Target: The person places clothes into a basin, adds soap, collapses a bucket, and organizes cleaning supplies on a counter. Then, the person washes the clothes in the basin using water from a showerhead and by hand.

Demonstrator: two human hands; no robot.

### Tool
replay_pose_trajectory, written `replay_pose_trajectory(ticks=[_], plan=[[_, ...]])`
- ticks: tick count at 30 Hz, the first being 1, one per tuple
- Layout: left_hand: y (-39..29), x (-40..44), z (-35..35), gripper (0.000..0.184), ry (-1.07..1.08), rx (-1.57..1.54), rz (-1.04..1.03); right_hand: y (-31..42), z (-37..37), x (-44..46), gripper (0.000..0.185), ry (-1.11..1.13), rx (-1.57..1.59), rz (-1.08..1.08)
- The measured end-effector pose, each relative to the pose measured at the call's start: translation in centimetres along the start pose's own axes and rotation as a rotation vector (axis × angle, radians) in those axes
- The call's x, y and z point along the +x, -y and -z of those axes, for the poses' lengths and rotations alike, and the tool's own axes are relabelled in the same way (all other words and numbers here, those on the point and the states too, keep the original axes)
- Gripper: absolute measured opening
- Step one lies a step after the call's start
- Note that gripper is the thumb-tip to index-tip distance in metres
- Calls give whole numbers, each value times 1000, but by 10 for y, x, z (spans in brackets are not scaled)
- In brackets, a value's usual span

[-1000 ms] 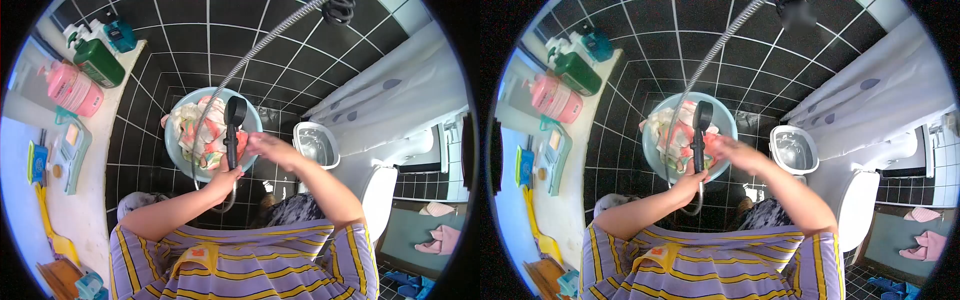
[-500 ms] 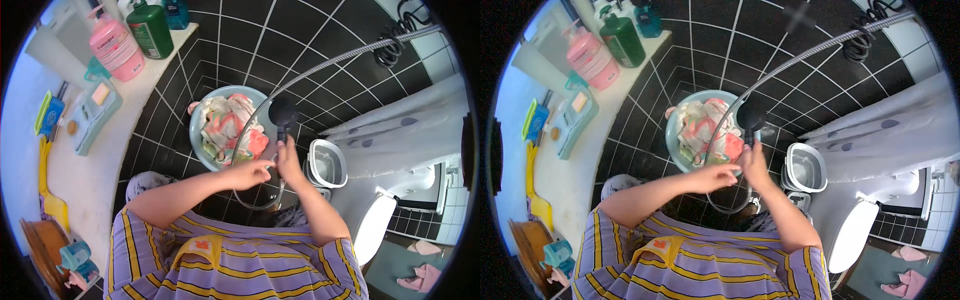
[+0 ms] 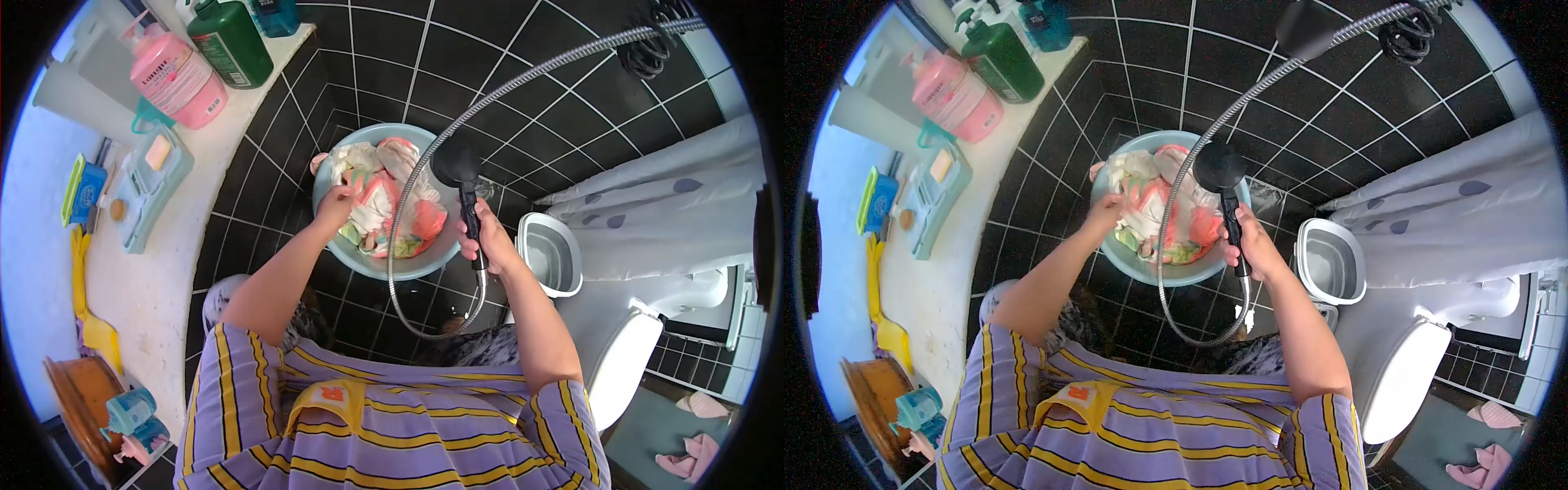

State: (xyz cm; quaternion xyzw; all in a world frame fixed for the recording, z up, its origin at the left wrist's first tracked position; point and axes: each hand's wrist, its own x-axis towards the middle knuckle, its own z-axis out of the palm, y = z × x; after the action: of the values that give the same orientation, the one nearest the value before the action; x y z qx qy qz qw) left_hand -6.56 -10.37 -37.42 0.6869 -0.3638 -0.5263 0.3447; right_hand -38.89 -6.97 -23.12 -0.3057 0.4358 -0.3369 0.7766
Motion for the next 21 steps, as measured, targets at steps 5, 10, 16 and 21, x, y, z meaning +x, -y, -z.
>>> replay_pose_trajectory(ticks=[5,10,16,21], plan=[[45,27,12,36,-23,603,-102,8,7,2,42,38,110,31],[60,46,2,54,-28,948,-100,6,19,5,44,-21,202,29],[70,55,-36,104,-119,1052,-254,2,36,6,38,-11,253,17],[79,94,-61,125,-74,838,-340,1,35,6,42,-58,166,25]])
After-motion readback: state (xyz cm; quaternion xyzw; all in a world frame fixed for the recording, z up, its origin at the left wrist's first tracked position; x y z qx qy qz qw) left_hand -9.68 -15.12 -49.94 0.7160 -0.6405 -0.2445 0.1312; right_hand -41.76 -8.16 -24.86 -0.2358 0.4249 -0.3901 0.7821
